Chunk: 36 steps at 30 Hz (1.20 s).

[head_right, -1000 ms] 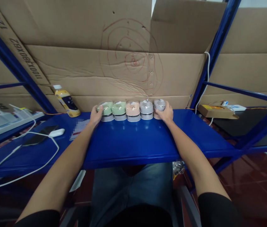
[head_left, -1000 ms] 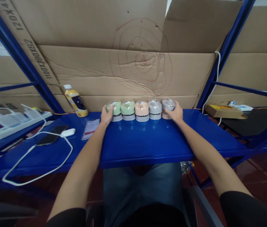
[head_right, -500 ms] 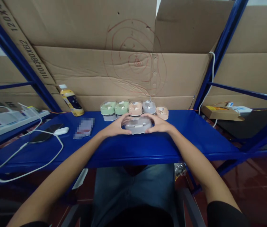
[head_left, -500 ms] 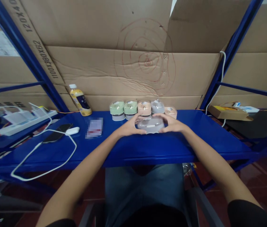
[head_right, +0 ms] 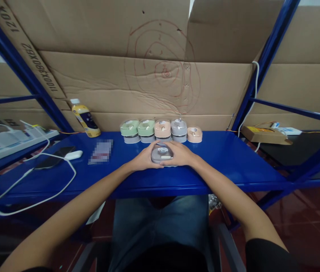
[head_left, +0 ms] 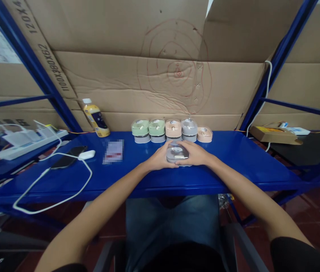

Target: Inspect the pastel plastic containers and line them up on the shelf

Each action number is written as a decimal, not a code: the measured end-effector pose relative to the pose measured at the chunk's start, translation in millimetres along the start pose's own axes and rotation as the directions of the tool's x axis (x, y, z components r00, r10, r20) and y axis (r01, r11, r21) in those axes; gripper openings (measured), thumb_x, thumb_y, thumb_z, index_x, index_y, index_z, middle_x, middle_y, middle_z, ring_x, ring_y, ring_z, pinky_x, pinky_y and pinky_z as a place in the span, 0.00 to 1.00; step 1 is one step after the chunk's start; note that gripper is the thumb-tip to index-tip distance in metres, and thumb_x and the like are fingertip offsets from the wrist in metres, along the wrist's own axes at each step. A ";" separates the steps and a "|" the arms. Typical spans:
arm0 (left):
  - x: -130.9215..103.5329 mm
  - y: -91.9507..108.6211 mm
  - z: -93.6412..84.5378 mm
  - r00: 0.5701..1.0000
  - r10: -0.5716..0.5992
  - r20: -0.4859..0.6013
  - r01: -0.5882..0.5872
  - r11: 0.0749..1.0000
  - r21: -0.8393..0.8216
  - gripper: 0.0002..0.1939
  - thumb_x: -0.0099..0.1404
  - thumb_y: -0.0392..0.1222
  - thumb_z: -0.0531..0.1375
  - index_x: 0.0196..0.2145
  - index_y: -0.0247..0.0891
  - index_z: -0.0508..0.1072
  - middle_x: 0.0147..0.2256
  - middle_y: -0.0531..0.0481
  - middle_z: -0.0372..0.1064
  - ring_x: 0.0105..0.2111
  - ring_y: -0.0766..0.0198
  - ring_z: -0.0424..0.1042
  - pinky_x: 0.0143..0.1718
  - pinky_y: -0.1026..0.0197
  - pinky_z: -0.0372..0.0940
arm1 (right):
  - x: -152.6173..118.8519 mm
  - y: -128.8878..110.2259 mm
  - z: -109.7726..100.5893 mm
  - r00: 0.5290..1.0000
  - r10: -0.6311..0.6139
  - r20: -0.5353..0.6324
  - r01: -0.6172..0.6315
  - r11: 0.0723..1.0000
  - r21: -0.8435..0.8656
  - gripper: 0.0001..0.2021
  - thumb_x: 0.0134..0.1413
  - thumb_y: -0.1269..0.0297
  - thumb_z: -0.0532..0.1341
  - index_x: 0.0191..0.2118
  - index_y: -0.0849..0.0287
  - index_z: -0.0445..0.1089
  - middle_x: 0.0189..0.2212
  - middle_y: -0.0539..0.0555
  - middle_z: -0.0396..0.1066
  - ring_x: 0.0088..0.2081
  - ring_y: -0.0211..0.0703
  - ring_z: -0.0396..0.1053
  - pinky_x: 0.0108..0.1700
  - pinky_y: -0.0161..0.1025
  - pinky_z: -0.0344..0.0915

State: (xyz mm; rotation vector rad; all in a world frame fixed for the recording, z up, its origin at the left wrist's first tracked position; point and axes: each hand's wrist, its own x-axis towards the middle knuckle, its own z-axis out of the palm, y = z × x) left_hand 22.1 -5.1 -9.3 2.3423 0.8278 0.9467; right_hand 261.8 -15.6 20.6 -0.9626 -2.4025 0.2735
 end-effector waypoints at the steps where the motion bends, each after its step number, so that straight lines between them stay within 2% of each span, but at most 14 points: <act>1: -0.5 -0.5 -0.5 1.000 -0.003 -0.005 0.003 1.000 -0.001 0.62 0.49 0.56 0.78 0.72 0.43 0.51 0.63 0.36 0.67 0.62 0.39 0.69 0.62 0.41 0.66 | -0.5 2.0 -1.9 1.000 -0.011 -0.019 0.011 1.000 0.013 0.45 0.46 0.39 0.73 0.67 0.50 0.65 0.61 0.62 0.71 0.59 0.66 0.70 0.60 0.63 0.69; 3: -2.3 -0.6 -2.8 1.000 0.007 -0.009 -0.007 0.999 0.038 0.60 0.51 0.57 0.77 0.73 0.44 0.52 0.64 0.37 0.66 0.63 0.39 0.68 0.64 0.39 0.64 | -2.9 11.5 -9.6 0.996 -0.002 -0.087 0.009 0.997 0.077 0.40 0.50 0.39 0.70 0.65 0.50 0.67 0.59 0.60 0.72 0.57 0.63 0.72 0.59 0.60 0.69; 5: -4.7 1.2 -5.2 1.000 0.018 0.019 -0.020 0.993 0.114 0.49 0.56 0.58 0.74 0.70 0.46 0.61 0.63 0.38 0.64 0.63 0.40 0.67 0.66 0.38 0.62 | -6.7 25.4 -20.3 0.983 0.067 -0.170 -0.043 0.989 0.144 0.36 0.55 0.39 0.67 0.64 0.51 0.68 0.55 0.59 0.75 0.54 0.60 0.73 0.58 0.59 0.70; 8: -8.3 6.4 -6.3 0.997 0.000 0.073 -0.016 0.976 0.216 0.29 0.64 0.57 0.68 0.61 0.48 0.76 0.63 0.41 0.63 0.65 0.41 0.64 0.68 0.38 0.59 | -12.2 45.3 -34.9 0.940 0.200 -0.276 -0.151 0.970 0.189 0.33 0.57 0.38 0.64 0.62 0.53 0.70 0.50 0.59 0.76 0.52 0.60 0.73 0.55 0.58 0.71; 10: -9.0 9.4 -5.9 0.997 -0.009 0.080 -0.010 0.971 0.239 0.24 0.66 0.57 0.65 0.57 0.48 0.79 0.64 0.41 0.61 0.68 0.40 0.60 0.70 0.37 0.56 | -14.2 53.9 -40.6 0.912 0.261 -0.316 -0.199 0.956 0.216 0.34 0.56 0.37 0.64 0.60 0.53 0.70 0.50 0.59 0.76 0.51 0.59 0.73 0.55 0.58 0.71; 13: -6.8 8.9 -8.6 0.999 -0.005 0.033 -0.003 0.974 0.228 0.24 0.68 0.58 0.62 0.56 0.46 0.80 0.63 0.40 0.62 0.68 0.41 0.60 0.70 0.38 0.57 | -14.6 58.2 -43.2 0.884 0.316 -0.345 -0.236 0.938 0.254 0.33 0.55 0.35 0.63 0.59 0.52 0.71 0.52 0.59 0.75 0.50 0.57 0.73 0.54 0.58 0.72; 15: -4.1 3.6 -15.5 0.999 -0.011 -0.054 0.023 0.977 0.212 0.24 0.70 0.58 0.60 0.55 0.43 0.80 0.60 0.38 0.65 0.65 0.43 0.63 0.69 0.39 0.58 | -14.0 57.3 -43.3 0.878 0.321 -0.356 -0.238 0.936 0.259 0.33 0.55 0.36 0.63 0.58 0.52 0.71 0.51 0.60 0.75 0.49 0.57 0.73 0.54 0.58 0.72; 18: -1.4 -10.0 -32.2 0.972 -0.077 -0.222 0.123 0.971 0.204 0.25 0.71 0.58 0.58 0.54 0.40 0.80 0.57 0.38 0.68 0.60 0.45 0.68 0.66 0.41 0.61 | -13.4 56.0 -43.9 0.883 0.322 -0.341 -0.236 0.933 0.271 0.32 0.55 0.37 0.63 0.58 0.54 0.71 0.48 0.61 0.75 0.45 0.57 0.74 0.52 0.58 0.72; 21: -1.8 -23.9 -47.7 0.946 -0.149 -0.289 0.220 0.948 0.232 0.23 0.69 0.58 0.60 0.52 0.41 0.81 0.52 0.40 0.71 0.58 0.46 0.69 0.66 0.42 0.61 | -13.7 59.5 -45.0 0.890 0.328 -0.316 -0.245 0.930 0.275 0.31 0.56 0.39 0.63 0.58 0.53 0.71 0.50 0.60 0.75 0.46 0.57 0.73 0.53 0.60 0.72; 23: -2.9 -28.7 -52.4 0.946 -0.172 -0.275 0.242 0.939 0.246 0.22 0.67 0.58 0.61 0.50 0.41 0.81 0.50 0.41 0.72 0.57 0.47 0.70 0.66 0.42 0.62 | -14.0 63.8 -45.4 0.892 0.330 -0.308 -0.257 0.932 0.255 0.30 0.56 0.40 0.63 0.59 0.52 0.71 0.52 0.60 0.74 0.49 0.58 0.73 0.56 0.61 0.71; 26: -4.0 -25.0 -49.1 0.962 -0.153 -0.227 0.208 0.947 0.244 0.21 0.68 0.58 0.61 0.48 0.41 0.81 0.50 0.40 0.72 0.55 0.47 0.71 0.65 0.41 0.63 | -14.0 67.3 -44.9 0.902 0.311 -0.300 -0.254 0.944 0.212 0.30 0.56 0.41 0.63 0.59 0.52 0.71 0.55 0.60 0.72 0.54 0.60 0.71 0.58 0.61 0.69; 30: -4.2 -5.1 -32.0 0.991 -0.035 -0.129 0.066 0.967 0.245 0.21 0.68 0.58 0.62 0.51 0.43 0.80 0.55 0.40 0.68 0.61 0.44 0.67 0.67 0.40 0.61 | -13.1 57.9 -42.0 0.926 0.238 -0.294 -0.185 0.963 0.198 0.31 0.56 0.42 0.65 0.61 0.50 0.71 0.58 0.58 0.73 0.58 0.62 0.70 0.58 0.59 0.70; 33: -4.5 7.1 -17.6 1.000 0.015 -0.020 -0.010 0.972 0.235 0.23 0.67 0.57 0.64 0.55 0.45 0.78 0.59 0.41 0.66 0.63 0.43 0.66 0.67 0.40 0.60 | -11.5 43.8 -37.6 0.958 0.138 -0.250 -0.092 0.978 0.188 0.33 0.52 0.44 0.69 0.62 0.50 0.72 0.58 0.58 0.74 0.58 0.61 0.71 0.59 0.58 0.69; 36: -3.6 7.4 -6.2 0.999 0.035 0.027 -0.040 0.977 0.211 0.33 0.63 0.58 0.68 0.62 0.44 0.71 0.60 0.39 0.66 0.63 0.42 0.66 0.66 0.40 0.61 | -8.7 30.4 -30.9 0.987 0.027 -0.159 0.000 0.985 0.170 0.36 0.48 0.45 0.72 0.62 0.51 0.73 0.57 0.58 0.75 0.57 0.60 0.72 0.60 0.58 0.68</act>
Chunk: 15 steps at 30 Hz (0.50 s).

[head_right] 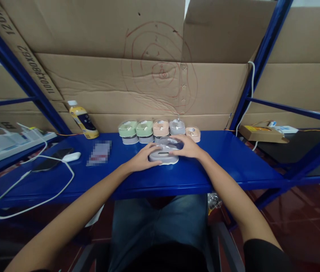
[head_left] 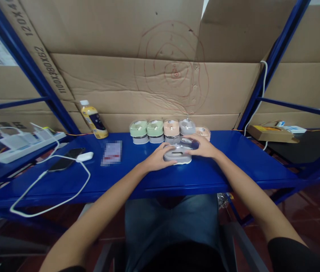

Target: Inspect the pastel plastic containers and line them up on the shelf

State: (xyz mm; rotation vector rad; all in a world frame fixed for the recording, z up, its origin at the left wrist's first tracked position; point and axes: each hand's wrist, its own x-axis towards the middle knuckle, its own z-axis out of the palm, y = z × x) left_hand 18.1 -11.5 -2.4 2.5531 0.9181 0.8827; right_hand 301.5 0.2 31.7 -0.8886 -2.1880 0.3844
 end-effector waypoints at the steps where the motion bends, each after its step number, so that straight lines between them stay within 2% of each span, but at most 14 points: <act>1: 0.7 -1.6 3.3 1.000 -0.004 -0.012 0.004 1.000 -0.017 0.38 0.61 0.58 0.70 0.64 0.44 0.67 0.60 0.38 0.66 0.63 0.41 0.66 0.66 0.39 0.61 | 0.6 -3.0 3.4 0.999 -0.024 0.033 0.024 1.000 0.001 0.37 0.47 0.45 0.73 0.62 0.51 0.73 0.56 0.58 0.75 0.57 0.60 0.73 0.60 0.58 0.68; 4: 3.5 -8.7 11.5 0.994 -0.081 -0.069 0.074 0.993 -0.095 0.56 0.51 0.59 0.76 0.70 0.41 0.57 0.61 0.34 0.66 0.62 0.37 0.67 0.62 0.37 0.64 | 2.2 -8.3 13.5 0.994 -0.069 0.083 0.070 0.997 -0.013 0.39 0.44 0.44 0.74 0.63 0.49 0.72 0.55 0.58 0.75 0.55 0.59 0.73 0.61 0.58 0.68; 7: 5.6 -12.3 16.1 0.985 -0.158 -0.071 0.144 0.974 -0.173 0.66 0.46 0.59 0.78 0.72 0.40 0.48 0.61 0.32 0.67 0.61 0.36 0.69 0.60 0.36 0.66 | 3.3 -9.0 22.6 0.990 -0.080 0.116 0.086 0.995 -0.049 0.42 0.42 0.43 0.76 0.65 0.49 0.71 0.57 0.59 0.72 0.56 0.60 0.72 0.62 0.58 0.66; 11: 5.7 -10.7 17.8 0.982 -0.184 -0.053 0.171 0.967 -0.187 0.68 0.46 0.60 0.78 0.73 0.41 0.46 0.60 0.31 0.68 0.62 0.34 0.69 0.61 0.34 0.64 | 4.4 -6.4 30.1 0.980 -0.070 0.187 0.086 0.993 -0.079 0.43 0.45 0.42 0.75 0.66 0.48 0.69 0.58 0.59 0.71 0.57 0.61 0.71 0.62 0.59 0.66; 15: 4.6 -10.7 18.1 0.983 -0.176 -0.049 0.166 0.971 -0.171 0.69 0.46 0.60 0.78 0.74 0.42 0.46 0.62 0.31 0.67 0.63 0.32 0.67 0.61 0.32 0.63 | 5.2 -3.7 33.3 0.979 -0.043 0.200 0.067 0.991 -0.113 0.41 0.48 0.40 0.74 0.66 0.46 0.68 0.56 0.58 0.71 0.55 0.60 0.73 0.60 0.60 0.69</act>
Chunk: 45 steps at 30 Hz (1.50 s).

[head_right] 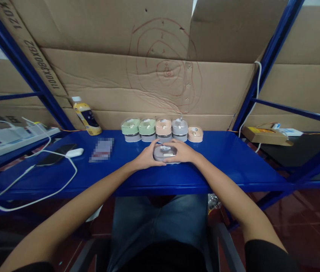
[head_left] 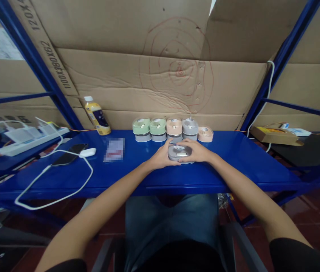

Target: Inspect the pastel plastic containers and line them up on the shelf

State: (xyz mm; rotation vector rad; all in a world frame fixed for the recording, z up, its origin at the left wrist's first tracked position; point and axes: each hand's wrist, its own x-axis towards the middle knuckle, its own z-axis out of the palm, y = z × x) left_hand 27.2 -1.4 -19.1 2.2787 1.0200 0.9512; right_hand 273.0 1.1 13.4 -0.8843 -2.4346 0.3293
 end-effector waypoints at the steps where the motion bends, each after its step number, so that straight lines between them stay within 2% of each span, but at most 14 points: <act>1: -0.3 -0.7 0.0 1.000 0.001 0.005 -0.001 1.000 0.007 0.68 0.46 0.60 0.78 0.74 0.41 0.46 0.62 0.31 0.67 0.63 0.33 0.67 0.62 0.33 0.63 | -0.1 0.1 0.6 1.000 0.002 0.002 -0.002 1.000 -0.005 0.41 0.48 0.40 0.74 0.67 0.47 0.68 0.56 0.59 0.71 0.55 0.60 0.73 0.60 0.60 0.69; 7: -4.5 -5.3 -1.3 0.999 0.034 0.033 -0.035 0.999 0.029 0.61 0.52 0.61 0.75 0.72 0.39 0.49 0.62 0.31 0.66 0.61 0.39 0.70 0.63 0.36 0.65 | -24.1 -1.8 -9.5 0.999 0.027 -0.020 -0.028 0.998 -0.058 0.41 0.52 0.39 0.71 0.68 0.46 0.65 0.57 0.60 0.71 0.56 0.61 0.73 0.60 0.60 0.70; 14: -6.7 3.9 -3.5 0.999 0.000 0.049 -0.006 0.992 0.127 0.46 0.63 0.61 0.67 0.69 0.38 0.56 0.62 0.34 0.66 0.62 0.42 0.69 0.64 0.39 0.65 | -132.0 37.1 -77.4 0.944 0.315 -0.101 -0.330 0.912 -0.243 0.38 0.57 0.36 0.64 0.69 0.48 0.64 0.58 0.60 0.71 0.58 0.61 0.71 0.63 0.57 0.67; 17: -5.7 8.5 -3.7 0.998 0.007 0.063 -0.016 0.989 0.149 0.43 0.64 0.59 0.66 0.68 0.37 0.57 0.63 0.34 0.66 0.62 0.42 0.69 0.65 0.40 0.65 | -159.7 79.1 -106.8 0.812 0.533 -0.239 -0.584 0.744 -0.326 0.41 0.57 0.33 0.61 0.68 0.54 0.64 0.57 0.64 0.71 0.57 0.64 0.72 0.63 0.57 0.66; 20: -5.1 11.0 -4.1 0.997 0.011 0.078 -0.025 0.983 0.180 0.42 0.64 0.58 0.66 0.67 0.35 0.58 0.63 0.32 0.65 0.62 0.42 0.69 0.65 0.40 0.65 | -149.5 124.0 -123.2 0.551 0.737 -0.392 -0.834 0.464 -0.298 0.41 0.63 0.33 0.54 0.68 0.62 0.63 0.58 0.73 0.68 0.59 0.71 0.70 0.62 0.61 0.64; 22: -5.2 11.7 -4.7 0.996 0.012 0.088 -0.030 0.979 0.200 0.41 0.64 0.57 0.65 0.66 0.34 0.59 0.63 0.32 0.65 0.63 0.41 0.69 0.65 0.40 0.65 | -126.3 147.3 -125.9 0.414 0.788 -0.455 -0.910 0.356 -0.211 0.39 0.66 0.38 0.52 0.68 0.66 0.61 0.61 0.77 0.65 0.62 0.72 0.68 0.62 0.61 0.63; 26: -6.4 11.6 -6.3 0.995 0.005 0.102 -0.028 0.974 0.226 0.38 0.65 0.57 0.65 0.65 0.34 0.62 0.62 0.32 0.65 0.63 0.41 0.68 0.64 0.41 0.65 | -76.4 169.6 -115.1 0.354 0.807 -0.473 -0.931 0.351 -0.098 0.38 0.63 0.41 0.58 0.64 0.72 0.63 0.62 0.79 0.63 0.64 0.68 0.65 0.62 0.54 0.64; 31: -7.1 11.9 -7.9 0.993 -0.005 0.119 -0.025 0.969 0.245 0.38 0.65 0.58 0.64 0.65 0.36 0.62 0.63 0.34 0.64 0.63 0.42 0.68 0.65 0.41 0.65 | -54.5 163.6 -93.2 0.388 0.751 -0.535 -0.904 0.424 -0.061 0.37 0.65 0.41 0.55 0.63 0.72 0.64 0.60 0.79 0.65 0.62 0.68 0.67 0.60 0.54 0.65; 33: -6.8 13.1 -8.2 0.992 -0.014 0.126 -0.019 0.967 0.255 0.37 0.65 0.58 0.64 0.65 0.36 0.62 0.63 0.33 0.64 0.63 0.42 0.68 0.65 0.41 0.64 | -52.8 152.7 -87.5 0.447 0.665 -0.598 -0.873 0.471 -0.128 0.36 0.65 0.43 0.53 0.65 0.72 0.62 0.63 0.79 0.62 0.63 0.69 0.64 0.62 0.57 0.62; 36: -6.5 14.7 -8.5 0.991 -0.026 0.132 -0.010 0.965 0.264 0.37 0.65 0.59 0.64 0.65 0.36 0.63 0.63 0.34 0.64 0.63 0.41 0.67 0.65 0.41 0.64 | -44.2 130.4 -78.4 0.692 0.411 -0.593 -0.697 0.593 -0.403 0.36 0.66 0.45 0.52 0.68 0.69 0.59 0.69 0.76 0.55 0.69 0.70 0.56 0.67 0.60 0.57; 38: -6.6 14.8 -8.6 0.991 -0.024 0.132 -0.012 0.965 0.262 0.37 0.65 0.59 0.64 0.64 0.36 0.63 0.62 0.34 0.64 0.63 0.41 0.68 0.65 0.41 0.64 | -33.8 115.5 -69.1 0.842 0.312 -0.441 -0.530 0.634 -0.564 0.36 0.65 0.45 0.53 0.69 0.65 0.58 0.72 0.72 0.51 0.71 0.69 0.53 0.68 0.60 0.54; 39: -6.8 14.6 -8.6 0.991 -0.021 0.132 -0.014 0.965 0.260 0.37 0.65 0.59 0.64 0.64 0.36 0.63 0.62 0.35 0.64 0.63 0.42 0.68 0.65 0.42 0.64 | -28.6 109.0 -63.5 0.883 0.308 -0.355 -0.469 0.639 -0.610 0.36 0.64 0.44 0.55 0.70 0.64 0.58 0.73 0.70 0.52 0.72 0.69 0.52 0.69 0.60 0.54; 42: -7.2 14.0 -8.5 0.991 -0.021 0.135 -0.015 0.966 0.259 0.36 0.66 0.59 0.63 0.64 0.37 0.64 0.62 0.36 0.64 0.63 0.42 0.67 0.66 0.42 0.63 | -20.7 91.9 -47.9 0.909 0.370 -0.193 -0.398 0.629 -0.668 0.38 0.62 0.45 0.58 0.70 0.64 0.58 0.72 0.69 0.55 0.71 0.68 0.53 0.70 0.59 0.54; 45: -6.6 14.5 -8.3 0.990 -0.023 0.139 -0.014 0.965 0.261 0.35 0.66 0.59 0.63 0.63 0.38 0.64 0.62 0.36 0.64 0.63 0.42 0.67 0.66 0.42 0.63 | -30.8 72.0 -42.7 0.910 0.385 -0.156 -0.383 0.634 -0.672 0.37 0.60 0.45 0.61 0.67 0.63 0.60 0.71 0.70 0.57 0.70 0.70 0.55 0.68 0.61 0.56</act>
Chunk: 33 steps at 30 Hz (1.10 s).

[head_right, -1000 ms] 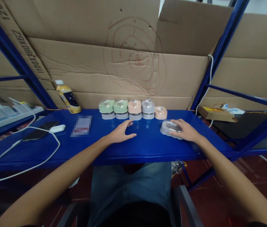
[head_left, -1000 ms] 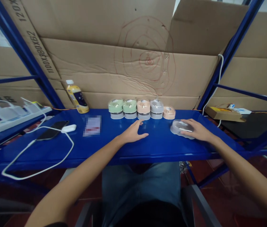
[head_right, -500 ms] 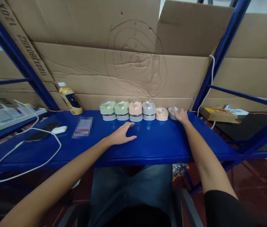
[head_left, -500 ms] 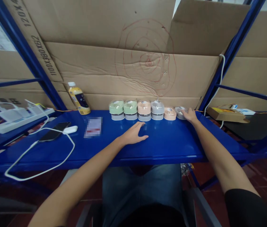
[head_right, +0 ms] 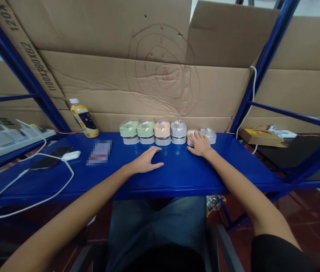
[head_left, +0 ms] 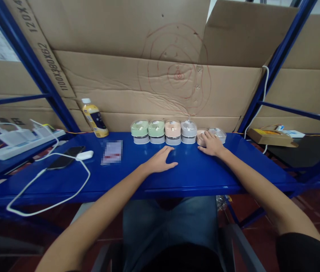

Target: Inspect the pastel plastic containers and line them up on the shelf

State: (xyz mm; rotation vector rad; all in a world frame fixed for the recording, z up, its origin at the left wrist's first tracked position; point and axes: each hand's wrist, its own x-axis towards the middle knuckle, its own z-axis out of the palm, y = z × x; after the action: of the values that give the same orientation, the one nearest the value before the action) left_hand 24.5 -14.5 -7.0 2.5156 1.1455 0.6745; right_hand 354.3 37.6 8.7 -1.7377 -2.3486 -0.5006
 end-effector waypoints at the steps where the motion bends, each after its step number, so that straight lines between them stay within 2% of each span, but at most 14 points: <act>1: 0.3 0.4 0.0 1.000 0.000 0.000 0.000 1.000 0.000 0.35 0.65 0.59 0.63 0.63 0.37 0.64 0.62 0.35 0.64 0.63 0.42 0.67 0.66 0.41 0.63 | -8.8 -2.0 -5.4 1.000 -0.022 -0.002 0.022 1.000 0.018 0.35 0.60 0.44 0.62 0.66 0.62 0.62 0.69 0.70 0.58 0.69 0.70 0.57 0.67 0.62 0.58; 4: 1.0 1.5 0.0 1.000 0.008 -0.002 -0.008 1.000 0.002 0.36 0.65 0.59 0.63 0.63 0.36 0.64 0.61 0.35 0.65 0.63 0.41 0.67 0.65 0.41 0.63 | -35.2 -5.5 -25.4 1.000 -0.004 -0.029 0.007 0.994 0.113 0.33 0.61 0.36 0.58 0.59 0.59 0.68 0.61 0.70 0.68 0.62 0.70 0.66 0.62 0.60 0.65; 6: 0.9 1.3 0.3 1.000 0.018 -0.003 -0.018 1.000 -0.001 0.36 0.66 0.59 0.63 0.63 0.37 0.64 0.61 0.35 0.65 0.62 0.41 0.67 0.65 0.40 0.63 | -45.9 -7.3 -35.4 0.985 0.167 -0.052 -0.158 0.977 0.145 0.37 0.60 0.30 0.55 0.56 0.61 0.69 0.56 0.72 0.70 0.57 0.71 0.71 0.56 0.61 0.69; 8: 0.5 0.1 0.9 1.000 0.022 -0.008 -0.022 1.000 -0.016 0.37 0.65 0.60 0.64 0.64 0.37 0.63 0.61 0.34 0.64 0.63 0.42 0.67 0.65 0.40 0.62 | -48.5 -9.0 -39.2 0.938 0.346 -0.024 -0.339 0.928 0.156 0.42 0.55 0.26 0.56 0.57 0.62 0.68 0.53 0.74 0.72 0.54 0.74 0.73 0.51 0.61 0.72; 10: 0.1 -2.0 1.9 1.000 0.019 -0.022 -0.020 0.998 -0.052 0.42 0.63 0.62 0.66 0.66 0.37 0.61 0.63 0.33 0.63 0.63 0.41 0.66 0.66 0.40 0.62 | -44.9 -12.5 -37.8 0.916 0.399 0.049 -0.401 0.899 0.178 0.44 0.51 0.26 0.60 0.58 0.61 0.67 0.50 0.73 0.74 0.51 0.73 0.75 0.49 0.60 0.72; 12: 0.3 -4.7 3.1 0.999 0.009 -0.041 -0.013 0.994 -0.107 0.49 0.59 0.64 0.69 0.68 0.37 0.58 0.64 0.32 0.62 0.65 0.40 0.65 0.66 0.39 0.62 | -39.1 -20.9 -35.2 0.943 0.320 0.091 -0.333 0.911 0.242 0.43 0.51 0.28 0.63 0.58 0.61 0.68 0.48 0.72 0.76 0.50 0.71 0.76 0.49 0.59 0.72; 15: 1.9 -8.9 5.0 0.997 -0.008 -0.073 -0.006 0.981 -0.196 0.61 0.50 0.65 0.75 0.71 0.38 0.53 0.66 0.29 0.59 0.66 0.37 0.63 0.67 0.37 0.60 | -31.9 -45.0 -36.7 0.998 0.055 0.038 -0.066 0.909 0.412 0.42 0.49 0.32 0.67 0.61 0.61 0.67 0.52 0.70 0.75 0.52 0.70 0.75 0.52 0.59 0.72; 17: 2.9 -10.8 5.3 0.996 0.004 -0.093 -0.027 0.969 -0.245 0.66 0.46 0.63 0.77 0.72 0.38 0.51 0.67 0.29 0.59 0.67 0.36 0.62 0.67 0.35 0.59 | -28.2 -64.0 -41.8 0.993 -0.104 -0.059 0.119 0.827 0.550 0.41 0.49 0.36 0.69 0.62 0.58 0.66 0.56 0.67 0.74 0.55 0.68 0.74 0.55 0.59 0.71; 19: 3.2 -11.3 4.0 0.993 0.032 -0.114 -0.062 0.960 -0.274 0.69 0.43 0.62 0.79 0.73 0.39 0.49 0.67 0.29 0.59 0.67 0.35 0.61 0.67 0.34 0.58 | -24.0 -78.0 -47.2 0.972 -0.155 -0.178 0.234 0.718 0.655 0.40 0.51 0.40 0.70 0.64 0.56 0.65 0.59 0.64 0.73 0.57 0.64 0.73 0.58 0.58 0.70; 21: 2.8 -10.0 1.5 0.991 0.072 -0.115 -0.101 0.959 -0.265 0.65 0.44 0.60 0.79 0.72 0.41 0.53 0.67 0.32 0.60 0.67 0.36 0.61 0.67 0.34 0.57 | -19.3 -82.9 -49.5 0.959 -0.111 -0.261 0.269 0.649 0.712 0.39 0.52 0.42 0.70 0.65 0.57 0.64 0.60 0.64 0.72 0.58 0.62 0.73 0.59 0.58 0.70; 23: 1.7 -7.3 -1.2 0.987 0.133 -0.085 -0.149 0.961 -0.232 0.51 0.50 0.57 0.77 0.67 0.44 0.64 0.65 0.37 0.63 0.65 0.40 0.64 0.67 0.37 0.59 | -15.1 -78.7 -46.1 0.956 -0.045 -0.289 0.253 0.623 0.740 0.38 0.52 0.44 0.71 0.64 0.57 0.65 0.58 0.64 0.73 0.57 0.62 0.73 0.59 0.58 0.70; 27: -1.0 -1.9 -4.0 0.976 0.215 -0.032 -0.217 0.957 -0.190 0.25 0.61 0.53 0.71 0.55 0.47 0.79 0.59 0.42 0.67 0.61 0.47 0.68 0.65 0.43 0.63 | -11.4 -58.2 -24.7 0.974 0.041 -0.221 0.154 0.596 0.788 0.37 0.51 0.45 0.71 0.63 0.56 0.66 0.56 0.64 0.75 0.56 0.60 0.75 0.58 0.58 0.71; 30: -1.9 -1.5 -6.9 0.979 0.188 -0.078 -0.198 0.967 -0.159 0.20 0.66 0.55 0.67 0.52 0.46 0.82 0.59 0.42 0.67 0.62 0.46 0.67 0.66 0.42 0.62 | -10.5 -46.6 -8.6 0.983 0.083 -0.161 0.087 0.562 0.822 0.36 0.50 0.44 0.71 0.61 0.57 0.67 0.54 0.63 0.76 0.53 0.59 0.76 0.57 0.57 0.71; 33: -0.9 -5.8 -16.1 0.978 0.126 -0.167 -0.151 0.977 -0.151 0.21 0.69 0.58 0.62 0.50 0.42 0.82 0.58 0.41 0.68 0.61 0.45 0.67 0.65 0.42 0.63 | -8.6 -41.9 -2.7 0.982 0.136 -0.130 0.036 0.543 0.839 0.35 0.49 0.43 0.72 0.59 0.56 0.69 0.52 0.62 0.77 0.50 0.57 0.77 0.55 0.56 0.72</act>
State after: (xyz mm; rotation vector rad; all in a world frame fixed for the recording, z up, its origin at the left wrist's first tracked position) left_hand 11.8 -10.3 3.7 2.4545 0.9263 0.9774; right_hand 316.8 17.9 1.6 -1.1842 -1.8577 0.4479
